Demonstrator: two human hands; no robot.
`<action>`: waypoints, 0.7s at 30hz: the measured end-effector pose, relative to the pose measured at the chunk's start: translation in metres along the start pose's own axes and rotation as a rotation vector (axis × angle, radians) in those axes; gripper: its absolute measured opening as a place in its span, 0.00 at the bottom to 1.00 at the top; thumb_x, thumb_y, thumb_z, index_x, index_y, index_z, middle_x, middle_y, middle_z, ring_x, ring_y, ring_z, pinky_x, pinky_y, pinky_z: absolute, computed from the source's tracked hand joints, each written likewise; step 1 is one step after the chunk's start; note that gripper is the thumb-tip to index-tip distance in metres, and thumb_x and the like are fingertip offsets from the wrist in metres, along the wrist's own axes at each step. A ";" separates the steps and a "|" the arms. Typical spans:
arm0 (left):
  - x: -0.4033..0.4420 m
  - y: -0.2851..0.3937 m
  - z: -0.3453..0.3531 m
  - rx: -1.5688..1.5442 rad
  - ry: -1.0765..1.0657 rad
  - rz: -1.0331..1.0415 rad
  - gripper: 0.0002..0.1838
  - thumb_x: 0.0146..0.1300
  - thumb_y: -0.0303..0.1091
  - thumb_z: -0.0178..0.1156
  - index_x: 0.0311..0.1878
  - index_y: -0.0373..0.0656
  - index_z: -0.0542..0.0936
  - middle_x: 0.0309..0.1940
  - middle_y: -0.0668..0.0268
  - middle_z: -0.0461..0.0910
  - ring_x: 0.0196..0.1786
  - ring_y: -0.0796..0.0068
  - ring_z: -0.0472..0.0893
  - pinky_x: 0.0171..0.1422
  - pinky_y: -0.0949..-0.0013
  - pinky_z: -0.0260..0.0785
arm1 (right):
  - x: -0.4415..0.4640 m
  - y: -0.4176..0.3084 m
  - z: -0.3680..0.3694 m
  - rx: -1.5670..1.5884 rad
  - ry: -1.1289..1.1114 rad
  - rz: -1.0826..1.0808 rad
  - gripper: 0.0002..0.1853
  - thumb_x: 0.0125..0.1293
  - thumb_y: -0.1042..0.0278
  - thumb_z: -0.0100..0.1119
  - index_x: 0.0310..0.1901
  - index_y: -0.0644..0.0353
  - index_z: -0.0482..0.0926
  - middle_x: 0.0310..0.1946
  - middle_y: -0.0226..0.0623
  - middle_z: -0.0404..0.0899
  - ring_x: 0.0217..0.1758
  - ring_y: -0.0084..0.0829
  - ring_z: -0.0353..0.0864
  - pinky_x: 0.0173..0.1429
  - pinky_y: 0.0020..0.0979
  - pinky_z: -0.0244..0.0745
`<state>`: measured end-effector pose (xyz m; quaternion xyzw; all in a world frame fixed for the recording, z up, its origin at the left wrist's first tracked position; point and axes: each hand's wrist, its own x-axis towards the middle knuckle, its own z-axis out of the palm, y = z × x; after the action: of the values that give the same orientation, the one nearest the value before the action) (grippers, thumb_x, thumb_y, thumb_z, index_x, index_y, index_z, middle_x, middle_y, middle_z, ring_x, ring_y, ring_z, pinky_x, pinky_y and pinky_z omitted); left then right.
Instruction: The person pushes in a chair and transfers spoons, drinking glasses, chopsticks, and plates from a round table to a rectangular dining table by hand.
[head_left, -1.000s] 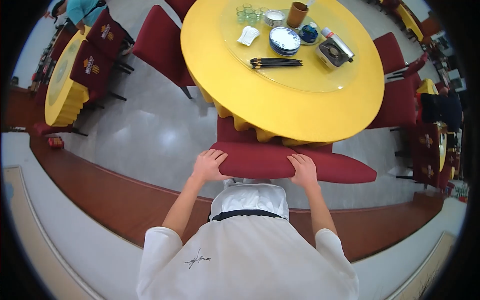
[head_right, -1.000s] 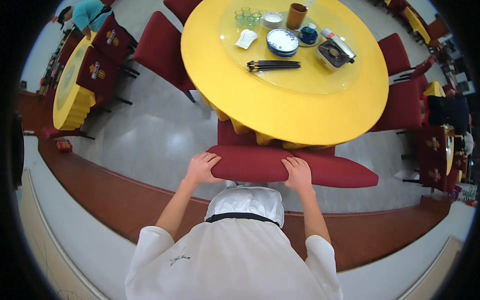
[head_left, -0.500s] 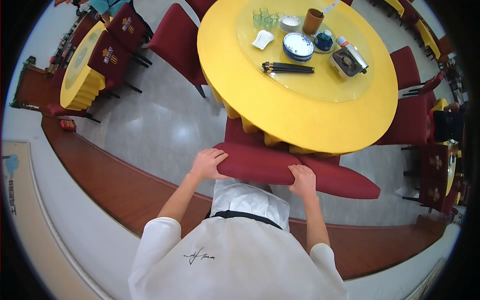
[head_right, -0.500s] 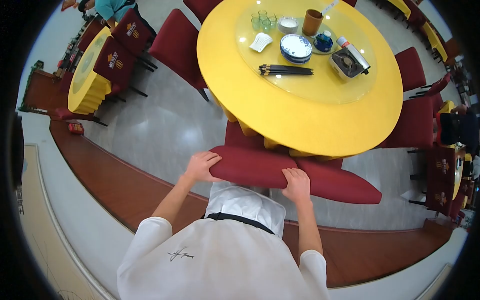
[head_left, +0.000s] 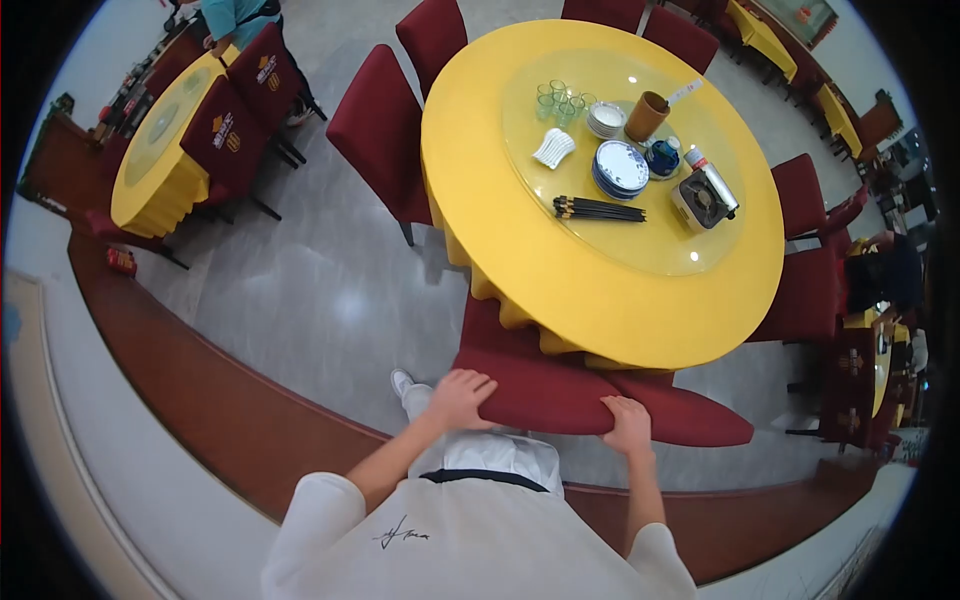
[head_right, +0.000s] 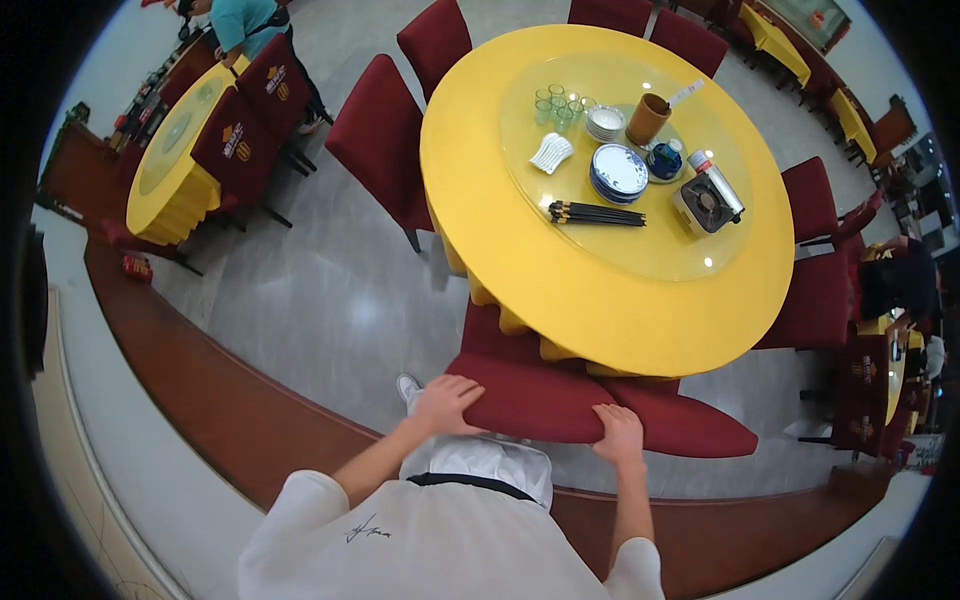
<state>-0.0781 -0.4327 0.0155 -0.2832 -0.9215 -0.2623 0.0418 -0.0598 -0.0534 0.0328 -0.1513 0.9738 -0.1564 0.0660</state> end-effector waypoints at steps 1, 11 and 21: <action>0.000 -0.003 -0.002 -0.021 0.010 0.005 0.38 0.40 0.63 0.71 0.48 0.42 0.81 0.47 0.60 0.82 0.50 0.60 0.81 0.57 0.58 0.72 | 0.002 -0.001 0.000 -0.011 -0.025 0.011 0.31 0.38 0.61 0.76 0.49 0.56 0.82 0.48 0.40 0.84 0.55 0.42 0.81 0.64 0.42 0.72; -0.007 -0.067 -0.015 -0.559 -0.066 0.180 0.29 0.53 0.50 0.69 0.53 0.39 0.81 0.53 0.58 0.80 0.56 0.57 0.78 0.63 0.57 0.69 | 0.077 -0.215 0.067 -0.196 -0.129 0.100 0.45 0.36 0.53 0.77 0.61 0.54 0.72 0.58 0.41 0.75 0.66 0.39 0.71 0.72 0.48 0.58; 0.002 -0.238 -0.035 -0.609 -0.542 -0.252 0.10 0.58 0.36 0.63 0.38 0.40 0.84 0.35 0.57 0.86 0.40 0.57 0.85 0.49 0.57 0.76 | 0.107 -0.259 0.062 -0.098 -0.081 0.280 0.38 0.32 0.66 0.74 0.55 0.50 0.78 0.55 0.37 0.77 0.63 0.39 0.73 0.71 0.44 0.61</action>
<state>-0.2117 -0.6161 -0.0631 -0.2265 -0.8071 -0.4417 -0.3198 -0.0794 -0.3393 0.0494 -0.0234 0.9884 -0.0916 0.1189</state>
